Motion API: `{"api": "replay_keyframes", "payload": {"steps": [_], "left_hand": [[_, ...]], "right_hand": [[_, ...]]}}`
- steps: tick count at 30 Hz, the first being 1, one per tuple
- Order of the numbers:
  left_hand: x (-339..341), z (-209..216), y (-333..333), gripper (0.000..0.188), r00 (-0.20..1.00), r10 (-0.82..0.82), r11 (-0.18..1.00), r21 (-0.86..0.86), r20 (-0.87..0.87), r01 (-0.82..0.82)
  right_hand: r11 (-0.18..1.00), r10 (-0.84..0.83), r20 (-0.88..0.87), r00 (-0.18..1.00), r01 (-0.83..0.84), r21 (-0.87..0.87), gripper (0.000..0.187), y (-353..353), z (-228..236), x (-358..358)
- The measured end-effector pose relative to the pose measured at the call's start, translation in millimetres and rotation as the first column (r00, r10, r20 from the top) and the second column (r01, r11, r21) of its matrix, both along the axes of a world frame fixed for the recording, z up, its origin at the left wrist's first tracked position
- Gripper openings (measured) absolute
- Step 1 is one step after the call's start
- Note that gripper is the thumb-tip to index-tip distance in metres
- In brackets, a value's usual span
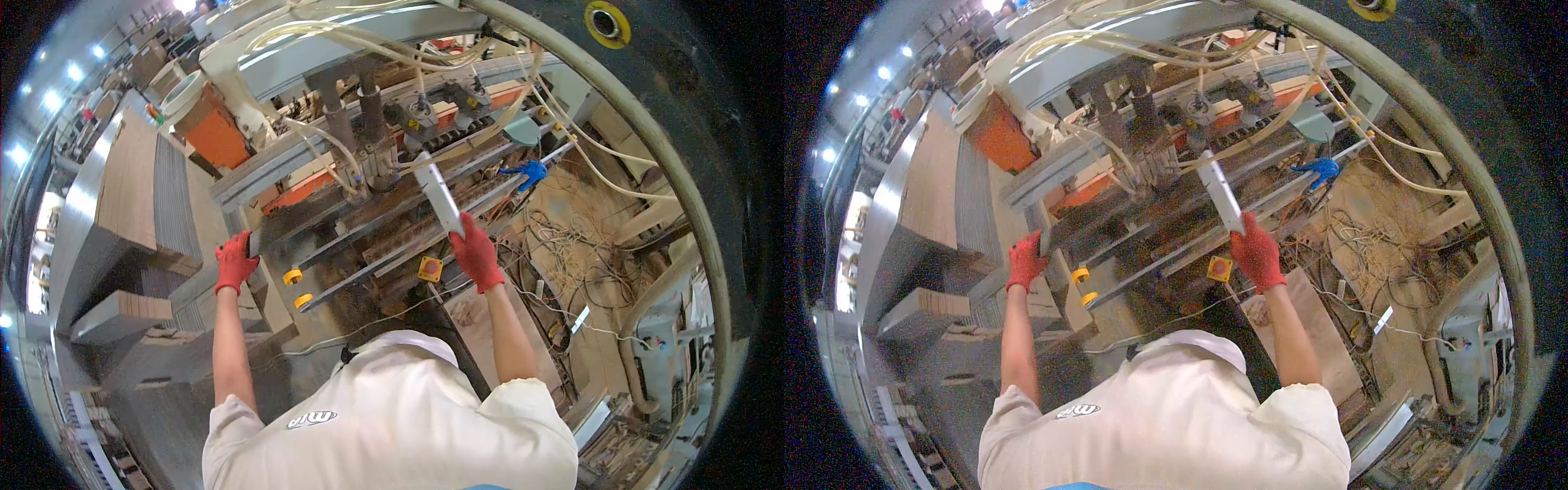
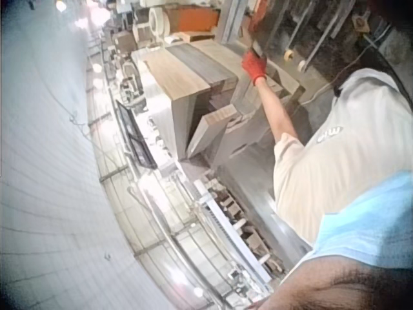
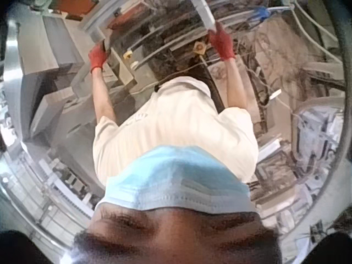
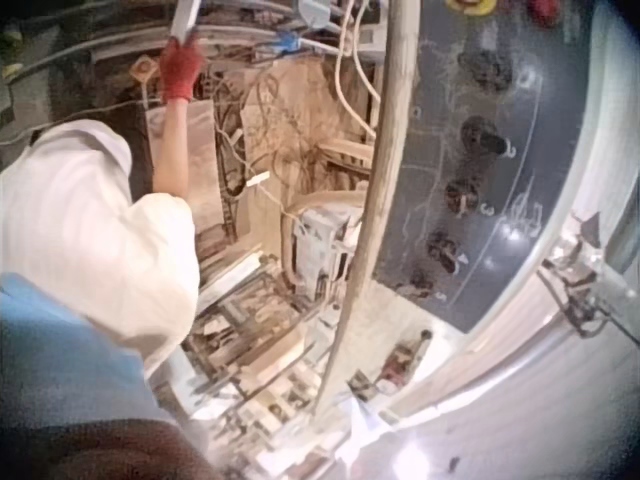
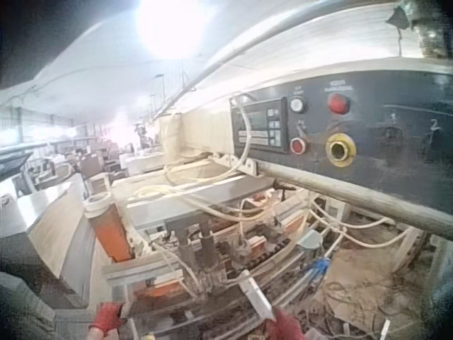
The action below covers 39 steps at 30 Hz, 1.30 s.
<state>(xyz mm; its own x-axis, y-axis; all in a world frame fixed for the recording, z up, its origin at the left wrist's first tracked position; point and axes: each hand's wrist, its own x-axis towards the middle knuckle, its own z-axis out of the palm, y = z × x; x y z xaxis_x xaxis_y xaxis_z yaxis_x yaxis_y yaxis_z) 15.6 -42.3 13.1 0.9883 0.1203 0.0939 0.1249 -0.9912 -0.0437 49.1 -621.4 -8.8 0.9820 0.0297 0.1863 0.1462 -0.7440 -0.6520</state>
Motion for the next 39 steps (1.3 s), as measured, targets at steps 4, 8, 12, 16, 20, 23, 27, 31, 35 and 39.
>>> {"api": "replay_keyframes", "payload": {"steps": [4,8,12,16,20,23,27,31,35,39], "left_hand": [[0.0,1.4,-3.0,0.071,1.0,0.001,1.0,0.011,0.012,-0.001],[8.3,7.9,-14.2,0.068,1.0,0.005,0.999,-0.048,-0.002,-0.006],[-11.4,4.7,-13.6,0.068,0.999,0.051,0.989,-0.136,-0.02,-0.053],[-80.8,-30.4,0.0,0.073,0.997,0.069,0.974,-0.217,0.035,-0.06],[-178.7,-30.3,-59.1,0.078,0.985,0.15,0.982,-0.127,0.09,-0.138],[-255.6,-20.4,-122.8,0.073,0.935,0.288,0.957,-0.033,0.208,-0.288],[-358.4,-23.9,-184.8,0.056,0.778,0.37,0.873,0.097,0.508,-0.479],[-441.4,-21.8,-227.6,0.046,0.63,0.338,0.646,0.314,0.699,-0.695],[-534.5,-5.9,-281.0,0.044,0.484,0.514,0.363,0.332,0.708,-0.871],[-632.3,-40.8,-367.2,0.051,0.196,0.877,0.146,0.145,0.438,-0.979]], "right_hand": [[0.822,-0.019,-0.01,1.0,0.021,0.569,0.047,-8.3,-16.1,13.8],[0.904,-0.111,0.163,0.98,0.032,0.427,0.05,-39.0,-50.7,51.1],[0.975,-0.123,0.116,0.986,0.098,0.2,0.05,-40.1,-23.1,46.3],[0.989,-0.143,0.372,0.917,0.142,0.032,0.046,-13.0,14.4,25.1],[0.57,0.233,-0.115,0.966,-0.04,0.821,0.047,41.7,0.2,-32.7],[0.326,0.472,-0.343,0.812,0.201,0.924,0.054,99.3,25.0,-79.2],[0.198,0.466,-0.511,0.722,0.478,0.856,0.041,138.2,35.5,-90.7],[0.038,0.611,-0.463,0.642,0.561,0.827,0.022,159.8,29.0,-81.0],[0.032,0.739,-0.395,0.545,0.557,0.83,0.026,193.5,16.8,-86.4],[0.132,0.916,-0.297,0.269,0.497,0.858,0.048,228.9,15.2,-93.0]]}}
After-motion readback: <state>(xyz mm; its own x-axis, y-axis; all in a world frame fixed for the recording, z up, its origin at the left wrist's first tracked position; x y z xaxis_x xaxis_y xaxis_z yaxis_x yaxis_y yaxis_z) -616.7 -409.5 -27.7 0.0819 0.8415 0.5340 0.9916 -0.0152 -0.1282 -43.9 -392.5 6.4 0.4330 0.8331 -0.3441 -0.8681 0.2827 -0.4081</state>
